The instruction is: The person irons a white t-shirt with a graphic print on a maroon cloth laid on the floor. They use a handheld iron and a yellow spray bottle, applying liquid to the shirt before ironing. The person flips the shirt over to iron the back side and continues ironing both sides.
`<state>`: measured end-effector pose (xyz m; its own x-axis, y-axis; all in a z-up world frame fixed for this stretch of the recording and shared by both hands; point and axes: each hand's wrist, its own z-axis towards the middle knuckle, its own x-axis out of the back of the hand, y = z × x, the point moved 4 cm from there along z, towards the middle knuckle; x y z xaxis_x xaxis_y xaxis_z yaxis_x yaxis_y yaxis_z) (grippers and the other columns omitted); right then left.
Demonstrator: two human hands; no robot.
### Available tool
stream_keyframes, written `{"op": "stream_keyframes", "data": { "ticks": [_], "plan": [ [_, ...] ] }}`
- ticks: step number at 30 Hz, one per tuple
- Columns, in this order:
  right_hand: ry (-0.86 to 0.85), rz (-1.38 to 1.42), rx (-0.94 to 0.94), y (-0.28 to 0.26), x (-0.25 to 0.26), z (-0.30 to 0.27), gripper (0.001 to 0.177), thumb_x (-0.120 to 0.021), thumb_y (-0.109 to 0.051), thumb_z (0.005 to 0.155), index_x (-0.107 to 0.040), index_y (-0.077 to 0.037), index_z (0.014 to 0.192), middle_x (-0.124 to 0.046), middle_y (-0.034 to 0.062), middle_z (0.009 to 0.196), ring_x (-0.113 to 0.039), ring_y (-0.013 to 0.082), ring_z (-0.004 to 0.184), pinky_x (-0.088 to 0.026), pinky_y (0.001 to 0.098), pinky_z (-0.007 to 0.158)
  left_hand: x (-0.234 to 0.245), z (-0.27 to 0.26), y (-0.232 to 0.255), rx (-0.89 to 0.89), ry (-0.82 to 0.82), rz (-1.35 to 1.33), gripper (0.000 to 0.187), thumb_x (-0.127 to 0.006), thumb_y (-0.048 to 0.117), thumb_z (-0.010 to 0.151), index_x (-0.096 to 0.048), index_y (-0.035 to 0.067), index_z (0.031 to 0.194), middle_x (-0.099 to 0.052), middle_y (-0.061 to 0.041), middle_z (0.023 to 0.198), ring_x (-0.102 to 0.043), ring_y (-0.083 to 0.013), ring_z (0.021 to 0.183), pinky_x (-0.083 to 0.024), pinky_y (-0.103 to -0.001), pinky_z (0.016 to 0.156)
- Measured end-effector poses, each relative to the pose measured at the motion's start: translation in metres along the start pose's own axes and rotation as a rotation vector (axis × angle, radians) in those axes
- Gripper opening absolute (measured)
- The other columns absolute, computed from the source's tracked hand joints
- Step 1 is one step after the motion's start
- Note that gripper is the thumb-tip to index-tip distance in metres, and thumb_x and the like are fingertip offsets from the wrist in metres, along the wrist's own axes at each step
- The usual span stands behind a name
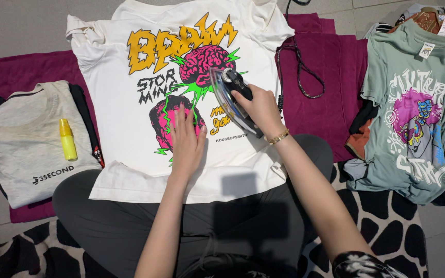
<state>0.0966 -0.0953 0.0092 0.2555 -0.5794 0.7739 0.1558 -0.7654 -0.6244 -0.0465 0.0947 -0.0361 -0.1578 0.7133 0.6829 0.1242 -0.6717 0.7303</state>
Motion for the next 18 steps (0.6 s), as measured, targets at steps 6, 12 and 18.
{"op": "stream_keyframes", "data": {
  "ticks": [6,12,18],
  "plan": [
    [-0.313,-0.028,0.09,-0.007,0.0,-0.013,0.045,-0.074,-0.047,0.087,-0.077,-0.004,0.1,-0.069,0.0197,0.066,-0.072,0.0313,0.057,-0.055,0.041,0.057,-0.001,-0.001,-0.007,0.027,-0.012,-0.033,0.063,-0.047,0.035,0.107,-0.035,-0.005,0.154,-0.017,-0.022,0.169,-0.013,-0.041,0.158,-0.011,-0.057,0.125],
    [-0.214,-0.125,0.155,-0.015,0.002,-0.029,0.045,-0.074,-0.048,0.087,-0.077,-0.004,0.099,-0.067,0.0219,0.065,-0.068,0.0386,0.058,-0.054,0.0443,0.057,-0.008,0.002,-0.007,0.048,-0.043,-0.032,0.062,-0.045,0.035,0.108,-0.034,-0.003,0.155,-0.018,-0.022,0.169,-0.013,-0.04,0.158,-0.01,-0.059,0.124],
    [0.108,-0.091,-0.018,0.006,0.013,0.018,0.048,-0.073,-0.045,0.095,-0.072,0.003,0.097,-0.064,0.0258,0.063,-0.07,0.0401,0.063,-0.053,0.0458,0.056,-0.018,0.005,-0.003,0.071,-0.089,-0.019,0.063,-0.048,0.036,0.104,-0.036,-0.001,0.153,-0.022,-0.022,0.168,-0.016,-0.0397,0.158,-0.012,-0.058,0.123]
  ]
}}
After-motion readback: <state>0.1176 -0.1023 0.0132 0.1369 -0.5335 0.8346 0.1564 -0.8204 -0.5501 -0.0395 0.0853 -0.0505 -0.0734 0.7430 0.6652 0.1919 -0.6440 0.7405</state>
